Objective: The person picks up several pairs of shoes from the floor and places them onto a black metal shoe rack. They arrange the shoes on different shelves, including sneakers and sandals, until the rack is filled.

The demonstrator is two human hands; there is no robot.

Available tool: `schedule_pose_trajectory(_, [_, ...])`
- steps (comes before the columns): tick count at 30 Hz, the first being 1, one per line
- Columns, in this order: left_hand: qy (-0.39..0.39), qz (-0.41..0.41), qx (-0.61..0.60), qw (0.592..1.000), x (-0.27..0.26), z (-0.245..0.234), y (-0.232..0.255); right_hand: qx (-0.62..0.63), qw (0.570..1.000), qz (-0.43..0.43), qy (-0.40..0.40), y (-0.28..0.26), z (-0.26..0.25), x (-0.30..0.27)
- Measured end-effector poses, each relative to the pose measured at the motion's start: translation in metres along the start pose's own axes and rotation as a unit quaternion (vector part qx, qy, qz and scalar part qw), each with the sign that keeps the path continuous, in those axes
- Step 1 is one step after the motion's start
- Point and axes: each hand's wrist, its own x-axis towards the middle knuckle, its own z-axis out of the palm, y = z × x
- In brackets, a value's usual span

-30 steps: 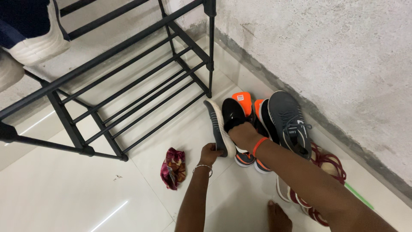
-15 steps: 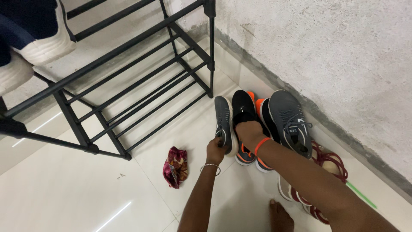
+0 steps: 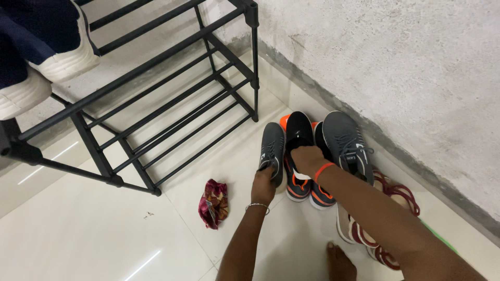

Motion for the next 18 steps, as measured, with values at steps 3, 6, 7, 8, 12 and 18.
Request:
schedule_pose_trajectory(3, [0.040, -0.010, 0.010, 0.999, 0.012, -0.013, 0.020, 0.031, 0.999, 0.016, -0.014, 0.006, -0.010, -0.003])
schedule_pose_trajectory(6, [0.066, 0.027, 0.006, 0.997, 0.019, -0.027, 0.038, -0.013, 1.000, -0.008, 0.008, 0.009, -0.018, -0.010])
schedule_pose_trajectory(7, [0.083, 0.046, 0.015, 0.995, 0.021, -0.030, 0.044, -0.004, 0.999, -0.013, 0.031, 0.013, -0.022, -0.012])
schedule_pose_trajectory(8, [0.099, 0.066, 0.023, 0.993, 0.022, -0.033, 0.050, 0.004, 0.998, -0.018, 0.054, 0.018, -0.026, -0.014])
schedule_pose_trajectory(12, [0.111, 0.115, 0.037, 0.986, 0.026, -0.046, 0.079, 0.044, 0.989, 0.010, 0.142, 0.048, -0.033, -0.021])
schedule_pose_trajectory(18, [0.099, 0.193, 0.068, 0.974, 0.028, -0.048, 0.123, 0.045, 0.993, 0.103, 0.027, 0.117, -0.022, -0.038])
